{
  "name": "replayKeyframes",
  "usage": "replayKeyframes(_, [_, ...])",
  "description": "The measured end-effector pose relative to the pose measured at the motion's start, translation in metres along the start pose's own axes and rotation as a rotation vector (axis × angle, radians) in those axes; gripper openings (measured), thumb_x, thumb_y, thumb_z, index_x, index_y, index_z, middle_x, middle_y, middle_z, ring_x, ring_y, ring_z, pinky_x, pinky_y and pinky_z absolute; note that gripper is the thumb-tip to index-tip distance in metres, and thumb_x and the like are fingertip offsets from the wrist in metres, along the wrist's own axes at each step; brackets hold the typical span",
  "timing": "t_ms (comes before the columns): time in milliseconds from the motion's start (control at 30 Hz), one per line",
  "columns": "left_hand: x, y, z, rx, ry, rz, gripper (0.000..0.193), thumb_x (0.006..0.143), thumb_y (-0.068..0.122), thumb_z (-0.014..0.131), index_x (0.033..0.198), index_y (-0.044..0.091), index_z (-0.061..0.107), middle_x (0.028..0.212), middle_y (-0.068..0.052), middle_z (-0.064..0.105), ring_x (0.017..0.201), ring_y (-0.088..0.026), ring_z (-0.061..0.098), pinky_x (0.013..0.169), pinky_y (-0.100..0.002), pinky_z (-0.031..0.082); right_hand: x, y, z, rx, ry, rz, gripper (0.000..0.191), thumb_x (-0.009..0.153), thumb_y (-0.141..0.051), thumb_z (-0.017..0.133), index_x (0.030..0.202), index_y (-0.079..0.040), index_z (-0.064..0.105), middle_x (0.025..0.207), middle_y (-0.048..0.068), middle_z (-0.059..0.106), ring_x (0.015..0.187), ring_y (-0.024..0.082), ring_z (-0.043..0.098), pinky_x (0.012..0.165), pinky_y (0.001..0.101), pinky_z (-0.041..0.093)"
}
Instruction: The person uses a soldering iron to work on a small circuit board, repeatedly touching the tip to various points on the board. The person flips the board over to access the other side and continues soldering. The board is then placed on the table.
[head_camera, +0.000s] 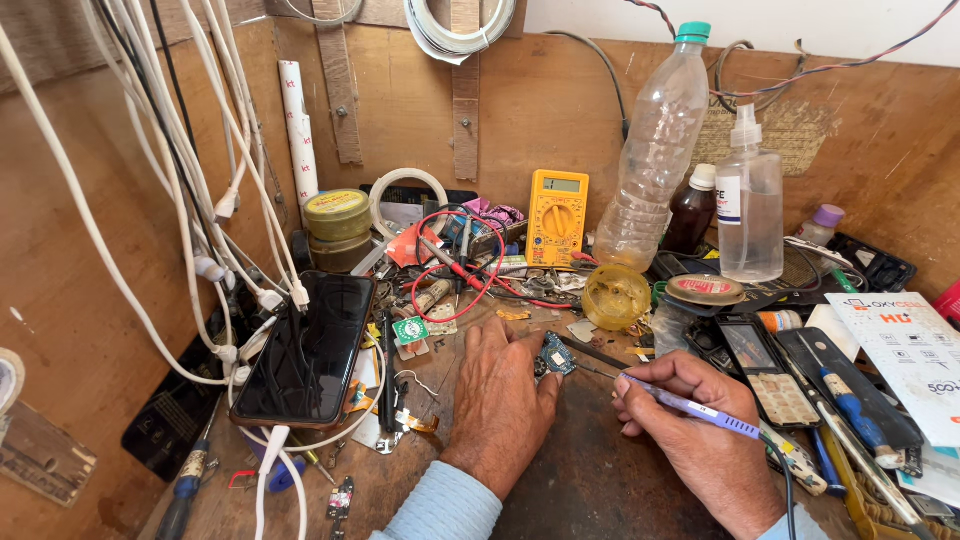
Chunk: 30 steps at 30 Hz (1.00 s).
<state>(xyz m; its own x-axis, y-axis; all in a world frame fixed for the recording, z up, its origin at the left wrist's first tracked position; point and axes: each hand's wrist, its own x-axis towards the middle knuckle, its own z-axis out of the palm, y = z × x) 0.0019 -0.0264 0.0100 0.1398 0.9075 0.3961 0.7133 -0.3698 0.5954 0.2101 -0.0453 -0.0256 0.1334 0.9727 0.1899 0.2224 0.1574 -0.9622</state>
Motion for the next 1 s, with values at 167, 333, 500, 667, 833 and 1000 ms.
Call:
replayKeyframes(167, [-0.0002,-0.0014,0.0004,0.013,-0.019,-0.013,0.045,0.079,0.015,0.080,0.120,0.001,0.069,0.113,-0.021,0.055,0.115,-0.038,0.050,0.096,-0.048,0.045,0.0001,0.0008,-0.0006,-0.007,-0.005,-0.002,0.017,0.088,-0.008,0.072,0.100,0.004,0.072,0.083,0.013,0.079,0.073,0.015,0.075,0.063,0.0305,0.063])
replayKeyframes(333, [0.0004,-0.0013,0.0010,-0.001,-0.002,0.000,0.044,0.079,0.015,0.080,0.119,0.001,0.069,0.110,-0.020,0.055,0.113,-0.037,0.050,0.095,-0.047,0.045,0.0000,0.0025,-0.0022,0.033,0.008,-0.027,0.016,0.088,-0.007,0.071,0.098,0.005,0.072,0.082,0.013,0.078,0.072,0.016,0.075,0.061,0.0310,0.063])
replayKeyframes(500, [0.0005,0.0004,-0.0006,-0.006,-0.020,-0.024,0.047,0.079,0.015,0.080,0.122,0.002,0.069,0.111,-0.019,0.055,0.113,-0.036,0.051,0.095,-0.046,0.045,0.0003,0.0009,-0.0025,0.020,0.005,-0.015,0.015,0.089,-0.008,0.071,0.098,0.005,0.072,0.080,0.014,0.078,0.069,0.016,0.074,0.059,0.0307,0.062])
replayKeyframes(667, [0.0003,0.0015,-0.0020,0.012,-0.053,-0.042,0.042,0.081,0.016,0.080,0.119,0.001,0.069,0.111,-0.018,0.055,0.113,-0.035,0.051,0.095,-0.046,0.046,0.0003,-0.0008,-0.0019,-0.013,0.009,0.022,0.016,0.088,-0.008,0.071,0.099,0.004,0.073,0.081,0.014,0.079,0.070,0.016,0.074,0.060,0.0300,0.062])
replayKeyframes(833, [0.0001,0.0015,-0.0018,-0.004,-0.024,-0.028,0.045,0.078,0.015,0.081,0.119,0.001,0.069,0.111,-0.019,0.055,0.113,-0.035,0.051,0.095,-0.046,0.045,0.0008,0.0004,-0.0021,0.003,0.004,0.000,0.017,0.088,-0.008,0.072,0.098,0.005,0.072,0.081,0.014,0.079,0.070,0.016,0.075,0.060,0.0304,0.062])
replayKeyframes(1000, [0.0001,0.0001,-0.0005,0.011,-0.019,-0.010,0.045,0.079,0.015,0.080,0.120,0.002,0.068,0.111,-0.020,0.056,0.112,-0.037,0.051,0.095,-0.047,0.045,0.0008,0.0011,-0.0020,0.001,-0.003,0.003,0.016,0.088,-0.008,0.072,0.098,0.005,0.073,0.081,0.014,0.079,0.070,0.016,0.075,0.060,0.0303,0.062])
